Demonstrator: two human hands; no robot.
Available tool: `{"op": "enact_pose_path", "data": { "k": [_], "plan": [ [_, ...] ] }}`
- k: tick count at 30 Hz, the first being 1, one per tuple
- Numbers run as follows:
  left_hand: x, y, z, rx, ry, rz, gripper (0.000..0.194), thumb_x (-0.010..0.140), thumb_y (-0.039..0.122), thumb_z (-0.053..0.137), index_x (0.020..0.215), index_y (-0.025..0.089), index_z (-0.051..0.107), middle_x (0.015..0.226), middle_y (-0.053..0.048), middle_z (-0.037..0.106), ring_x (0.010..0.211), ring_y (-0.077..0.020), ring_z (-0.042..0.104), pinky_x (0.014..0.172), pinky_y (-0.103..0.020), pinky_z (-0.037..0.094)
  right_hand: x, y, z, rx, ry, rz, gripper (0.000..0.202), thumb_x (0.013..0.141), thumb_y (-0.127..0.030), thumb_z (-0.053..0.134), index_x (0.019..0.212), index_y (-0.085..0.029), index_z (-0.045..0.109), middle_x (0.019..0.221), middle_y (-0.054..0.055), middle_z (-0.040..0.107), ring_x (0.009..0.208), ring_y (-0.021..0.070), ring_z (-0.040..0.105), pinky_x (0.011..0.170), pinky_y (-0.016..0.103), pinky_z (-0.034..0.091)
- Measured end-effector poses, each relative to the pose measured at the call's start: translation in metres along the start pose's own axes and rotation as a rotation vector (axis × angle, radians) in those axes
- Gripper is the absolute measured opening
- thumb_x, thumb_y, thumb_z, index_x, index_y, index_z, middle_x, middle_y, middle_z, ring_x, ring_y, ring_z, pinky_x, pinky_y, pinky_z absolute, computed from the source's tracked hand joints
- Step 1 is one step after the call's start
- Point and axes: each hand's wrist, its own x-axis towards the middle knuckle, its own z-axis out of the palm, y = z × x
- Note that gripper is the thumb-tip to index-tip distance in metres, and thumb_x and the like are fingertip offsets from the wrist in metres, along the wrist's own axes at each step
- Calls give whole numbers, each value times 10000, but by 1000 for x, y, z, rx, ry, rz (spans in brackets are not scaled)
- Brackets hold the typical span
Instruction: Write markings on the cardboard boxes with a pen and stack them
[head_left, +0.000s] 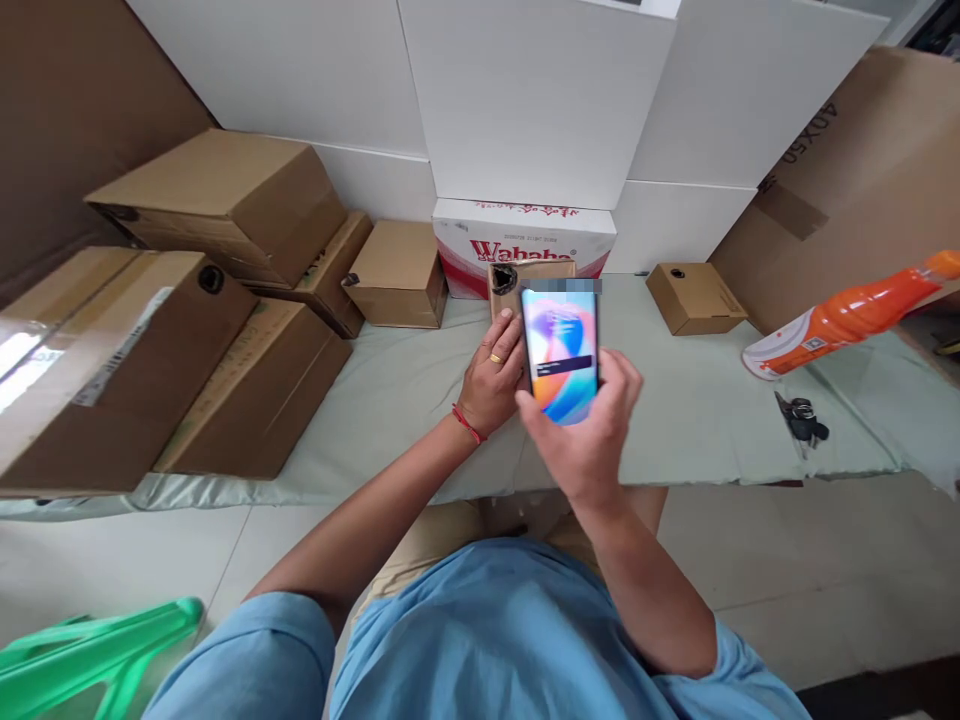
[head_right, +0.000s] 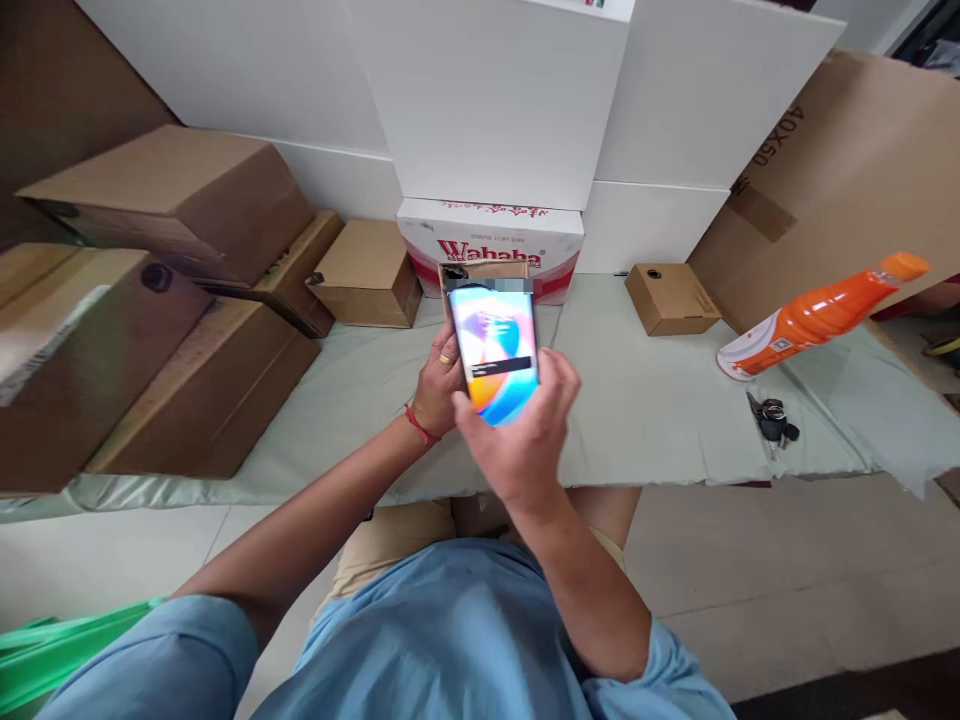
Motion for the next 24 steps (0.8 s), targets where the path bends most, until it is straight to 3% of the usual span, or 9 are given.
{"op": "enact_pose_path", "data": {
  "k": [3, 6, 10, 13, 16, 18, 21, 24],
  "plan": [
    [-7, -9, -10, 123, 54, 133, 454, 1002, 262, 609, 1454, 222, 614, 1653, -175, 543, 1659, -349, 364, 1355, -653, 325, -13, 51, -21, -136, 11, 132, 816, 838, -613, 785, 1451, -212, 426, 1425, 211, 493, 1380, 392, 520, 1109, 621, 527],
    [-20, -11, -12, 298, 193, 223, 551, 955, 161, 646, 1493, 257, 579, 1738, -185, 407, 1697, -385, 253, 1323, -690, 332, -37, 100, -47, -300, -96, 335, 791, 796, -602, 786, 1400, -173, 507, 1437, 233, 511, 1273, 394, 604, 1021, 563, 562],
    [-34, -5, -11, 316, 247, 101, 657, 910, 198, 710, 1536, 286, 528, 1828, -179, 176, 1717, -451, 104, 1314, -752, 256, -73, 137, -75, -476, -253, 523, 831, 756, -639, 766, 1380, -134, 552, 1455, 264, 525, 1050, 384, 693, 836, 518, 582],
    [-39, 3, -8, 257, 260, -44, 741, 938, 412, 749, 1589, 226, 446, 1807, -251, 151, 1702, -474, 132, 1313, -739, 256, -88, 139, -77, -523, -315, 556, 830, 781, -655, 738, 1403, -142, 544, 1478, 256, 524, 958, 347, 708, 770, 481, 575],
    [-38, 8, -2, 215, 277, -188, 1084, 859, 691, 802, 1681, 203, 291, 1779, -301, 177, 1689, -481, 165, 1310, -712, 281, -90, 129, -62, -523, -382, 552, 799, 822, -636, 717, 1425, -145, 531, 1504, 246, 513, 930, 315, 711, 763, 456, 575],
    [-36, 9, 3, 213, 277, -251, 1269, 774, 770, 839, 1720, 219, 199, 1772, -299, 211, 1687, -487, 162, 1310, -717, 277, -86, 120, -48, -521, -442, 548, 784, 855, -615, 703, 1455, -147, 511, 1537, 244, 493, 955, 310, 713, 769, 447, 581],
    [-34, 8, 8, 226, 279, -275, 1294, 764, 681, 890, 1735, 242, 155, 1744, -273, 308, 1664, -484, 228, 1307, -714, 290, -82, 112, -29, -485, -502, 479, 774, 901, -585, 690, 1491, -129, 487, 1554, 260, 488, 1124, 360, 682, 866, 474, 594],
    [-36, 5, 4, 243, 307, -261, 1253, 775, 509, 909, 1736, 242, 149, 1708, -255, 373, 1611, -462, 346, 1301, -667, 347, -79, 113, -22, -432, -521, 341, 711, 941, -589, 672, 1448, -106, 548, 1535, 293, 513, 1327, 446, 553, 1044, 601, 536]
  ]
}}
